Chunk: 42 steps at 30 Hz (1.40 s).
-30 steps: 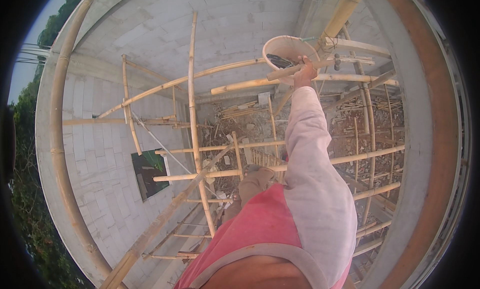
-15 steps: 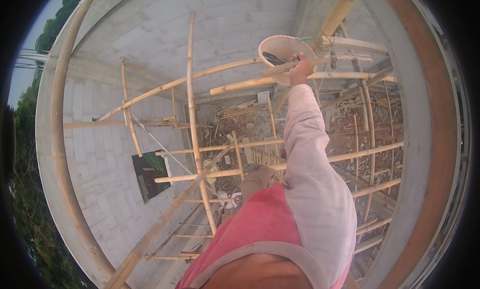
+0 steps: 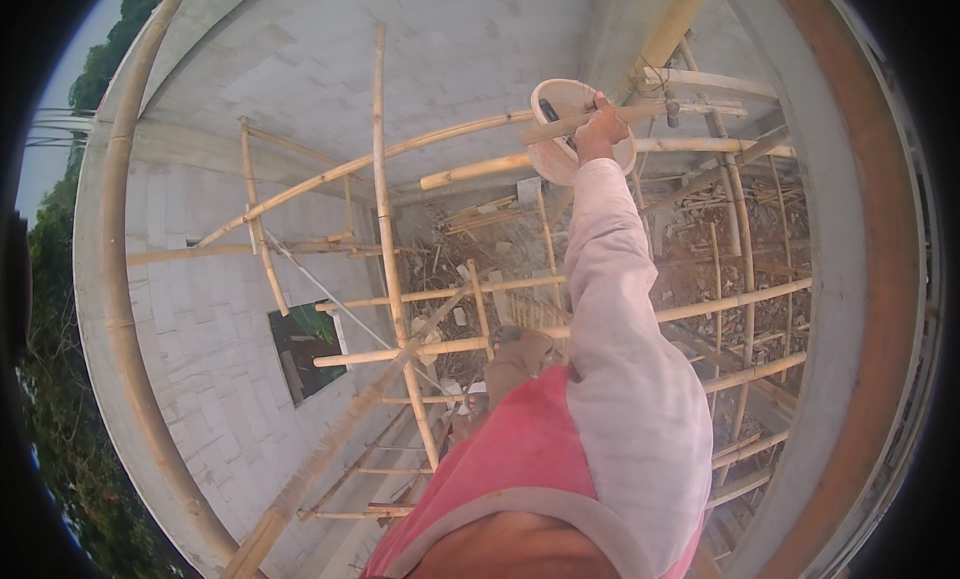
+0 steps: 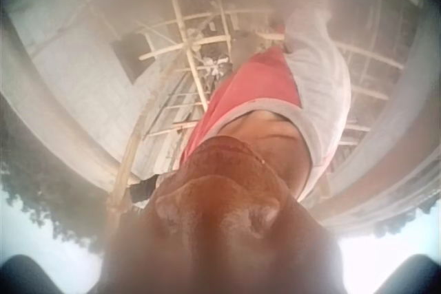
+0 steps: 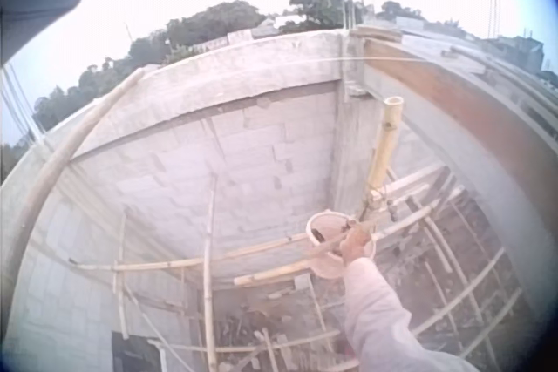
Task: The person assembles bamboo scaffolding by positioning long bamboo poles and securing them with wire ties. They retrieve tools from a bucket, position poles against the structure, and use pliers to twist wire ties around the joints.
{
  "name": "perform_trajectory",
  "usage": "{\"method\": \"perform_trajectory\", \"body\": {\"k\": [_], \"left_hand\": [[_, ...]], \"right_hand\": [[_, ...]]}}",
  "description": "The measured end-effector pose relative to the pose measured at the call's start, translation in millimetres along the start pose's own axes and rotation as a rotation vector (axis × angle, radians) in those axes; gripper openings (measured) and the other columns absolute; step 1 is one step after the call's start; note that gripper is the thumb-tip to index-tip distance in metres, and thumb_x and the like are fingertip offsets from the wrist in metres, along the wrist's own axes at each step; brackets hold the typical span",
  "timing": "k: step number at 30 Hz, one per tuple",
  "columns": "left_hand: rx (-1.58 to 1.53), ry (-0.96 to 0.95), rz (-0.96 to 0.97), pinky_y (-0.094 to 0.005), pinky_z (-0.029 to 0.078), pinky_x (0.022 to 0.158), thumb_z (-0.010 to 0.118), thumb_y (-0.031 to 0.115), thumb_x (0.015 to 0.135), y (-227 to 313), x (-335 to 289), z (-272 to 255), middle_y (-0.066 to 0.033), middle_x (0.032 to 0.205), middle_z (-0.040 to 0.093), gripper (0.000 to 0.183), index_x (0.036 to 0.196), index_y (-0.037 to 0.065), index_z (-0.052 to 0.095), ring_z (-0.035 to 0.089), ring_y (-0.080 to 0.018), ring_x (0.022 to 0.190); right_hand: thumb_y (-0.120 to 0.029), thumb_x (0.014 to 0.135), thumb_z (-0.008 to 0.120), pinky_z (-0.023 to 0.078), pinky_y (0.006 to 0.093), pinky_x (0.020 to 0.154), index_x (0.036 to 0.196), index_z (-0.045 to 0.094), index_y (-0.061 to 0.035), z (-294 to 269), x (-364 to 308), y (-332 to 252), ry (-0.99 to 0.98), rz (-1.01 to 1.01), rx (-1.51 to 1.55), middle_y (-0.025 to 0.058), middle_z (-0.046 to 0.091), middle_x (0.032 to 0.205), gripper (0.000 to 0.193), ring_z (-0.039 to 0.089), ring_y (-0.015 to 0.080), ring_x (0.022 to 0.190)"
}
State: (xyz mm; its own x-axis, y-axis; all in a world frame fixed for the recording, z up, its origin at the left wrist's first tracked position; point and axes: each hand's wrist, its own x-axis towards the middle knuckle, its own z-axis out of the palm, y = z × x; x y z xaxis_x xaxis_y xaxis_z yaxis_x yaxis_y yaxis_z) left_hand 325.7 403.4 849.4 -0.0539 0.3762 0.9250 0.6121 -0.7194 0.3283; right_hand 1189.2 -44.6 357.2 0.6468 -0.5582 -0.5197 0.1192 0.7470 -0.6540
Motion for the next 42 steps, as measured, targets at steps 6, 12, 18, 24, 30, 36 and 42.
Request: {"method": "perform_trajectory", "body": {"k": [6, 12, 18, 24, 30, 36, 42], "left_hand": [[0.463, 0.191, 0.214, -0.0409, 0.053, 0.068, 0.065, 0.025, 0.090, -116, 19, -35, -0.0104, 0.086, 0.067, 0.018, 0.093, 0.008, 0.067, 0.066, -0.0273, 0.084], [0.236, -0.008, 0.133, -0.0448, 0.052, 0.075, 0.066, 0.033, 0.089, -78, 21, -18, -0.0109, 0.091, 0.068, 0.025, 0.096, 0.009, 0.069, 0.065, -0.0285, 0.088], [-0.251, -0.225, -0.080, -0.0413, 0.048, 0.076, 0.067, 0.033, 0.085, -70, 25, -25, -0.0121, 0.090, 0.065, 0.032, 0.100, 0.005, 0.067, 0.060, -0.0261, 0.087], [-0.880, -0.156, -0.375, -0.0316, 0.043, 0.071, 0.071, 0.025, 0.077, 32, -13, 8, -0.0140, 0.085, 0.059, 0.040, 0.102, -0.004, 0.061, 0.055, -0.0212, 0.082], [-0.815, -0.077, -0.331, -0.0301, 0.046, 0.071, 0.074, 0.025, 0.073, 47, -17, 14, -0.0160, 0.082, 0.059, 0.045, 0.103, -0.005, 0.058, 0.058, -0.0232, 0.083], [-0.808, -0.044, -0.389, -0.0308, 0.045, 0.074, 0.074, 0.025, 0.072, 41, -22, 11, -0.0153, 0.082, 0.059, 0.045, 0.103, -0.004, 0.058, 0.059, -0.0231, 0.083], [-0.789, -0.028, -0.417, -0.0342, 0.049, 0.081, 0.074, 0.026, 0.072, 24, -16, 8, -0.0178, 0.085, 0.063, 0.046, 0.104, -0.005, 0.060, 0.061, -0.0256, 0.085]], "right_hand": [[0.007, 0.083, 0.072, 0.055, 0.0355, 0.060, 0.107, 0.058, 0.0077, -22, 6, -4, -0.005, -0.099, -0.075, 0.0138, 0.066, 0.089, 0.028, 0.065, 0.0230, 0.070], [0.006, 0.082, 0.073, 0.057, 0.0371, 0.068, 0.113, 0.058, 0.0065, -22, -2, -4, -0.080, -0.056, -0.063, 0.0146, 0.066, 0.099, 0.034, 0.066, 0.0242, 0.077], [-0.005, 0.086, 0.075, 0.055, 0.0372, 0.083, 0.116, 0.058, 0.0037, -39, 24, 4, -0.279, 0.050, -0.103, 0.0135, 0.066, 0.103, 0.035, 0.068, 0.0263, 0.083], [0.014, 0.076, 0.038, 0.038, 0.0334, 0.110, 0.150, 0.034, 0.0052, -61, 76, -16, -0.721, -0.448, -1.276, 0.0123, 0.057, 0.140, 0.074, 0.056, 0.0200, 0.129], [0.012, 0.072, 0.049, 0.045, 0.0365, 0.105, 0.145, 0.045, 0.0018, -42, 32, -31, -0.676, -0.565, -1.511, 0.0102, 0.066, 0.132, 0.074, 0.061, 0.0254, 0.124], [0.006, 0.071, 0.059, 0.049, 0.0371, 0.099, 0.141, 0.051, -0.0009, -49, 44, -21, -0.671, -0.460, -1.325, 0.0162, 0.067, 0.126, 0.071, 0.065, 0.0294, 0.116], [-0.023, 0.103, 0.050, 0.042, 0.0382, 0.105, 0.120, 0.062, 0.0006, -31, 58, -19, -0.648, -0.482, -1.206, 0.0109, 0.068, 0.115, 0.032, 0.060, 0.0234, 0.110]]}}
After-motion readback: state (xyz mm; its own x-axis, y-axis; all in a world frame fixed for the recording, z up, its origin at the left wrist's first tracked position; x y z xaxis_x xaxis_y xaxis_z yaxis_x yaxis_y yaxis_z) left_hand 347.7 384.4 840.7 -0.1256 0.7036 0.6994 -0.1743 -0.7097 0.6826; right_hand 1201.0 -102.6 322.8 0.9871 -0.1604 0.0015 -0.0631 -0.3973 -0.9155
